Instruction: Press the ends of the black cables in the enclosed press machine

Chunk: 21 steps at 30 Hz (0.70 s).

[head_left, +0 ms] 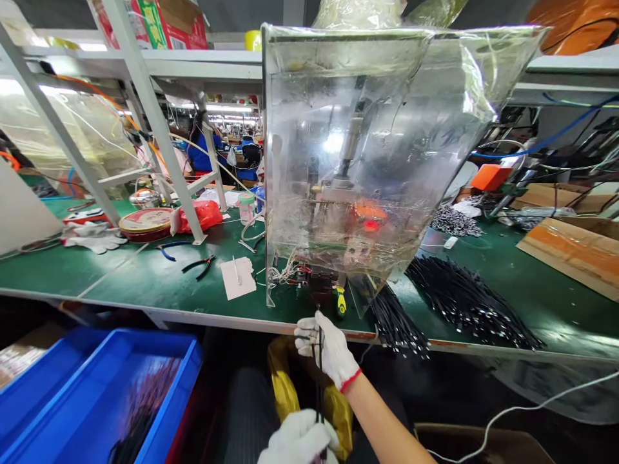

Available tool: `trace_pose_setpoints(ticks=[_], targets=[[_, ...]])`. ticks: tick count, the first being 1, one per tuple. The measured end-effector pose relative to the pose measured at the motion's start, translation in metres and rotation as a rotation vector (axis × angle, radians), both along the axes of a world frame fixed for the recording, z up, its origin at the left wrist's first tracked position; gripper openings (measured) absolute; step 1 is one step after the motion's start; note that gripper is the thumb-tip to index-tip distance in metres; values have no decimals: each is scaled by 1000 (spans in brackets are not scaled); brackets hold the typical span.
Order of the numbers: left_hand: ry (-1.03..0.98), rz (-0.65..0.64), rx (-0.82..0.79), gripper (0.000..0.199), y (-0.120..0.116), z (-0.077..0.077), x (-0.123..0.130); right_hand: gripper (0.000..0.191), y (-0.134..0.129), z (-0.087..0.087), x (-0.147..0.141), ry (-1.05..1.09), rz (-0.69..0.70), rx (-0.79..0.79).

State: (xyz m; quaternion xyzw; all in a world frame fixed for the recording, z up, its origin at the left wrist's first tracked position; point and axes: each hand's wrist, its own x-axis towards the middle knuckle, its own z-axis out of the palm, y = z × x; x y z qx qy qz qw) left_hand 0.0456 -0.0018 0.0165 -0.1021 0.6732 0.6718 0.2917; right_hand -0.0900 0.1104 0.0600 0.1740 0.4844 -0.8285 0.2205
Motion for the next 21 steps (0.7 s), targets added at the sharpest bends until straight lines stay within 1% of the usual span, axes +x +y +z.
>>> trace_pose_setpoints(ticks=[4,7,9,11,14,16,18,21], targets=[[46,46,111,28,15,7,-19,45,2,16,-23,126,-3,77],[64,90,200,24,23,8,-31,42,7,22,-34,218,-22,89],[52,103,221,23,27,5,-34,43,10,21,-37,201,-15,76],[40,104,221,24,30,2,-35,43,11,18,-37,140,4,56],[30,145,221,26,33,1,-37,36,12,14,-36,81,12,35],[36,202,213,28,35,6,-40,28,12,12,-34,105,-11,46],[59,248,180,31,35,14,-47,29,13,10,-31,148,-26,82],[94,242,133,32,34,25,-60,30,16,5,-27,204,25,200]])
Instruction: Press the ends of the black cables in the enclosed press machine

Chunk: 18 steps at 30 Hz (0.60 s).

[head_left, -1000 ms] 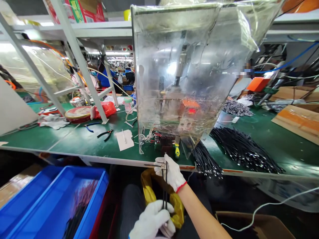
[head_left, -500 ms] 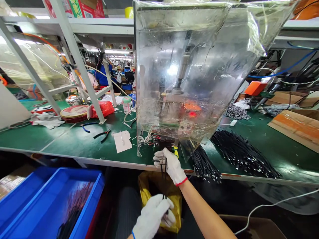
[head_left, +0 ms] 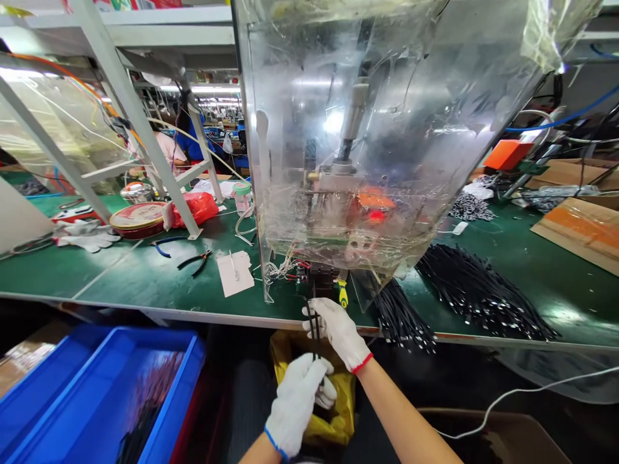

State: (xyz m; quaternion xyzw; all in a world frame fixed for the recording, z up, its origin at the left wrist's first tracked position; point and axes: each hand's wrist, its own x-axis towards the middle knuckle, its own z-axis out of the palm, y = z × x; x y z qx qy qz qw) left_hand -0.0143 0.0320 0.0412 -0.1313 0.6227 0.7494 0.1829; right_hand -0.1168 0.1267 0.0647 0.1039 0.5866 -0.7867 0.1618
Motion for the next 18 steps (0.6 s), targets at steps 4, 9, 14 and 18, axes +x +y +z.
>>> trace_pose_setpoints(ticks=[4,9,14,18], targets=[[31,-16,-5,31,-1,7,-15,33,1,-7,-1,18,9,120],[71,37,-14,30,3,11,-24,33,0,-1,-11,-89,24,-79],[98,64,57,32,7,16,-28,32,2,2,-17,-111,74,-134],[92,118,103,32,8,20,-28,29,3,2,-19,-97,110,-147]])
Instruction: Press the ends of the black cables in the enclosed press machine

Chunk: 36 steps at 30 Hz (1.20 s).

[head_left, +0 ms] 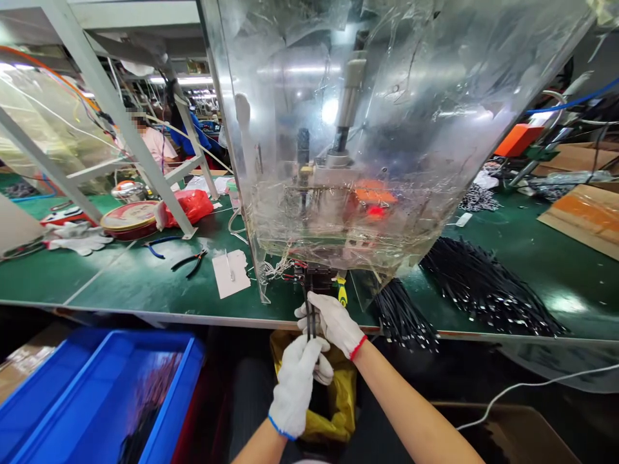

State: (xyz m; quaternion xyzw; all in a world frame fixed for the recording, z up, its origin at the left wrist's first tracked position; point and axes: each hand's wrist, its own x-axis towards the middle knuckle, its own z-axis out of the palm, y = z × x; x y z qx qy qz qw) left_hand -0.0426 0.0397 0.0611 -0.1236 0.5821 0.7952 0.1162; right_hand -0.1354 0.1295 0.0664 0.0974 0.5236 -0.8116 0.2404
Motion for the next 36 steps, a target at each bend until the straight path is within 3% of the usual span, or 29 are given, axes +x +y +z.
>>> trace_pose_setpoints(ticks=[9,15,24,36], targets=[[9,33,14,35,-1,11,-4,25,-16,15,-5,-137,-95,-13],[-1,29,-6,35,-7,9,-4,21,-19,9,-7,-176,-149,-67],[-4,36,76,35,-6,17,-9,28,-20,10,-11,-230,-131,-49],[-13,27,54,35,-9,12,-6,29,-20,17,-8,-240,-150,-48]])
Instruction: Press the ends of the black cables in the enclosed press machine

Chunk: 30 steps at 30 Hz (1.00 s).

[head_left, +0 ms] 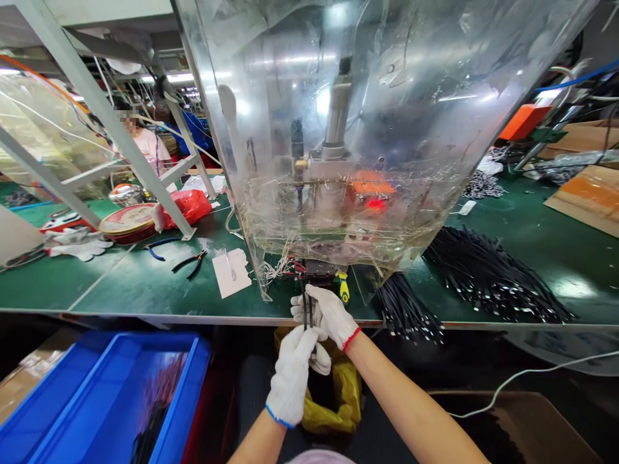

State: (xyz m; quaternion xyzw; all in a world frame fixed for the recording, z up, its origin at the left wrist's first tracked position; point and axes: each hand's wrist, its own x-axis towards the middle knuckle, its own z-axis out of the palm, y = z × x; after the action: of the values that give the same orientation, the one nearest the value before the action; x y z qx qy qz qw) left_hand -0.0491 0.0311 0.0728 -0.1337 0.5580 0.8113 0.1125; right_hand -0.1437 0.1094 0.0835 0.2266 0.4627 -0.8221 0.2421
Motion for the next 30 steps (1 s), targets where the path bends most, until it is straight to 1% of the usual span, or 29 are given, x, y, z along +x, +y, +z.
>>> trace_pose_setpoints(ticks=[3,7,11,14,17,19,22,24,26,28,30], targets=[[2,-25,-18,35,-1,-3,0,29,1,0,1,19,22,-4],[0,-47,-82,35,-2,-7,3,26,2,-4,2,68,27,-24],[0,-43,-101,35,-2,-12,6,21,2,-13,3,125,-30,-64],[8,-39,-104,35,-2,-19,8,16,0,-23,2,159,-77,-95],[28,-40,-106,38,-2,-24,9,14,-1,-30,0,173,-102,-103],[44,-39,-111,38,-3,-24,9,14,-1,-32,-1,202,-105,-115],[87,-34,-130,35,-6,-18,11,16,0,-29,1,231,-99,-123],[91,-31,-155,33,-11,-14,18,18,2,-26,8,256,-65,-137],[67,-50,-212,33,-19,-16,29,20,4,-23,19,283,2,-156],[15,-100,-299,35,-29,-24,46,23,6,-22,32,281,59,-154],[-76,-174,-370,37,-40,-35,65,27,9,-25,46,262,69,-135]])
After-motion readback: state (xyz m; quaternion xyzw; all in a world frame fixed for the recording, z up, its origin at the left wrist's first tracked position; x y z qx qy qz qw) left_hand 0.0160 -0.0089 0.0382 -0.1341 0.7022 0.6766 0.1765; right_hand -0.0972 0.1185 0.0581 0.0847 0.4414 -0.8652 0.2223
